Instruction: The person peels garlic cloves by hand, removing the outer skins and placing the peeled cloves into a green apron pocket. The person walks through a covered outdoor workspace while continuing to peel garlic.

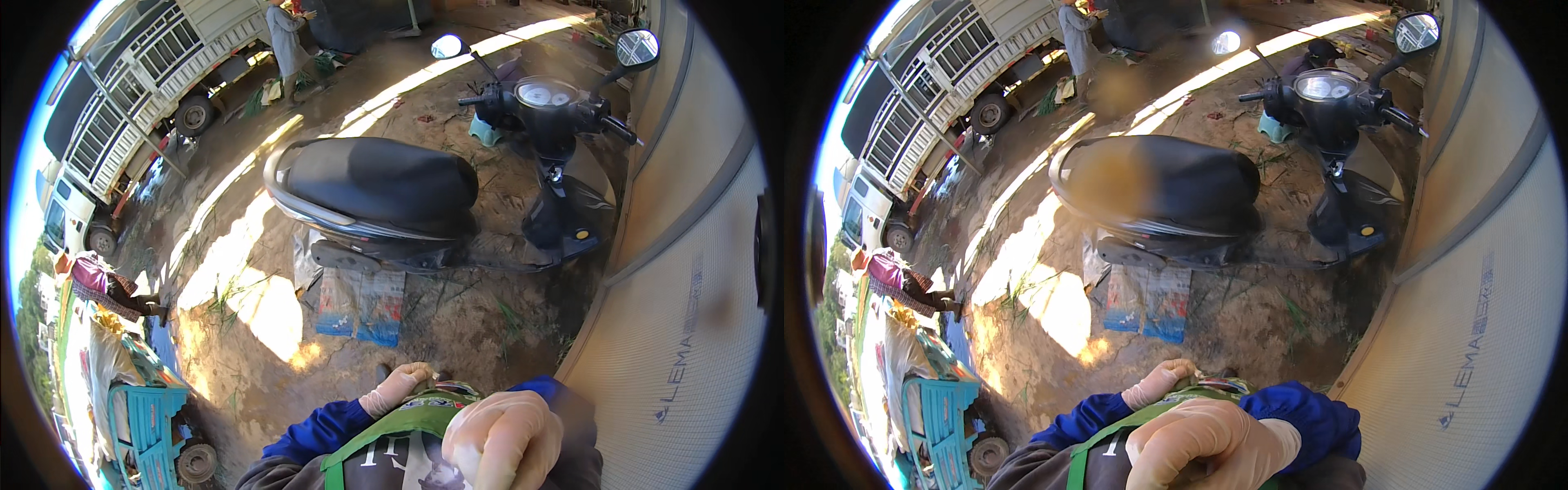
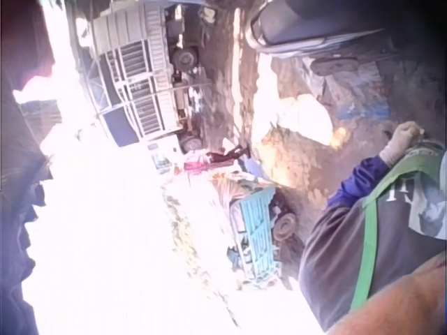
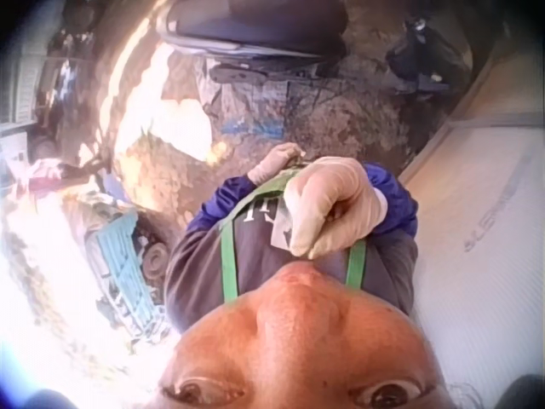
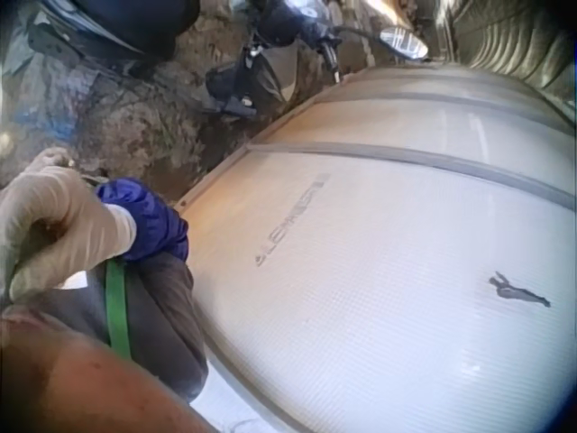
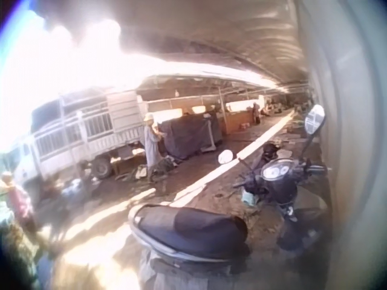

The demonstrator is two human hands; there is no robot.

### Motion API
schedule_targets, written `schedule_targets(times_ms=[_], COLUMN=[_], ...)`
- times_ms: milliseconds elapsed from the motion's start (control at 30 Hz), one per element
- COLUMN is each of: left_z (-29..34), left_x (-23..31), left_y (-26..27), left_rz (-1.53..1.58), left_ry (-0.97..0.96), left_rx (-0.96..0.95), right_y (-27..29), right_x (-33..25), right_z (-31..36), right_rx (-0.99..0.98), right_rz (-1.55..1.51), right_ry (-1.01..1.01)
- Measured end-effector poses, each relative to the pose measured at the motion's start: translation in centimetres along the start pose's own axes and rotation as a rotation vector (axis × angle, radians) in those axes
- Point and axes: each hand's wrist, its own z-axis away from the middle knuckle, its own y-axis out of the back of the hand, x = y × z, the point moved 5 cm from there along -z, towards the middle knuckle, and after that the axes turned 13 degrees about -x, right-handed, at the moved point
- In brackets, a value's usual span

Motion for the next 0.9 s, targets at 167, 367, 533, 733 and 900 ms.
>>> schedule_targets(times_ms=[167,367,533,733,900], left_z=[0.0,1.5,2.5,4.4,6.2], left_x=[-0.9,-1.2,-1.8,-1.2,-1.6], left_y=[0.0,2.5,3.9,6.1,8.7], left_rz=[0.129,0.051,0.088,-0.003,0.156], left_ry=[-0.025,-0.12,-0.228,-0.381,-0.317], left_rx=[0.029,0.063,0.146,0.213,0.189], right_y=[6.3,16.0,16.6,17.5,19.3], right_x=[3.2,15.2,20.7,23.6,27.0], right_z=[3.8,14.3,18.2,16.1,15.4], right_rx=[0.35,0.759,0.518,0.169,0.343], right_rz=[0.133,0.348,0.398,0.742,0.625], right_ry=[-0.228,-0.766,-0.924,-0.982,-1.083])
